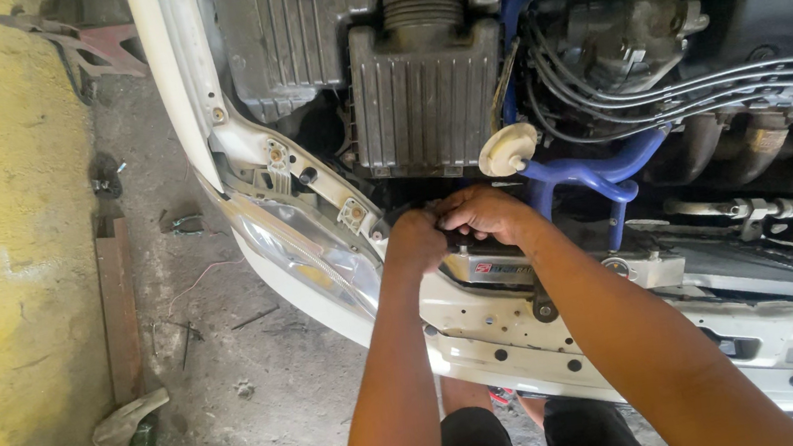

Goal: The person works under the hood of a white car, tightening a battery terminal with a wrench and then wrapping a wire with black electrical tape. The person then routes the taped wire near the headlight and engine bay components.

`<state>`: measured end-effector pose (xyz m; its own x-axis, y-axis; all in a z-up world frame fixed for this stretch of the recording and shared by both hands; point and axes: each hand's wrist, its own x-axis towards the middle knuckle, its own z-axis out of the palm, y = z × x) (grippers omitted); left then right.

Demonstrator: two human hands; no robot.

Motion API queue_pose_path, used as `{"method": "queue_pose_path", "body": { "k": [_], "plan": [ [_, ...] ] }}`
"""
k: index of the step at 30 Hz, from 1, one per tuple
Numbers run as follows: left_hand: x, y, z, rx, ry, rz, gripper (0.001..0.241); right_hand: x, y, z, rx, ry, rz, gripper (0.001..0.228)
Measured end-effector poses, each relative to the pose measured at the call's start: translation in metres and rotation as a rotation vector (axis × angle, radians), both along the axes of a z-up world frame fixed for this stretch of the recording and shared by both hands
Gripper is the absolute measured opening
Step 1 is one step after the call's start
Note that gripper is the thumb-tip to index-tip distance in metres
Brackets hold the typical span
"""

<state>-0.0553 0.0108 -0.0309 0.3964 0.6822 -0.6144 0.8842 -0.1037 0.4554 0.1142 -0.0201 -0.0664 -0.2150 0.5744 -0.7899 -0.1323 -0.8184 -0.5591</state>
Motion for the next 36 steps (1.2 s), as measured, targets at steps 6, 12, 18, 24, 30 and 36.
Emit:
{"method": "queue_pose_path", "body": {
  "k": [6,12,18,24,30,36],
  "plan": [
    [-0.001,0.018,-0.019,-0.095,0.051,-0.261,0.03,-0.02,-0.01,-0.003,0.095,-0.173,-0.109,0.023],
    [0.025,-0.001,0.002,0.04,-0.036,0.617,0.043,-0.034,-0.02,0.028,0.345,-0.488,-0.002,0.023],
    [0.043,0.0,0.025,0.079,0.148,0.627,0.043,-0.038,-0.025,0.076,0.114,-0.61,-0.038,0.025],
    [0.037,-0.008,0.034,0.204,0.023,0.627,0.034,-0.031,-0.023,0.062,0.308,-0.691,0.024,0.018],
    [0.026,-0.023,0.044,0.255,-0.175,0.626,0.026,-0.036,-0.015,0.054,0.316,-0.838,0.058,0.022],
    [0.019,-0.03,0.046,0.288,-0.3,0.609,0.02,-0.036,-0.015,0.052,0.249,-0.777,0.063,0.023]
  ]
}}
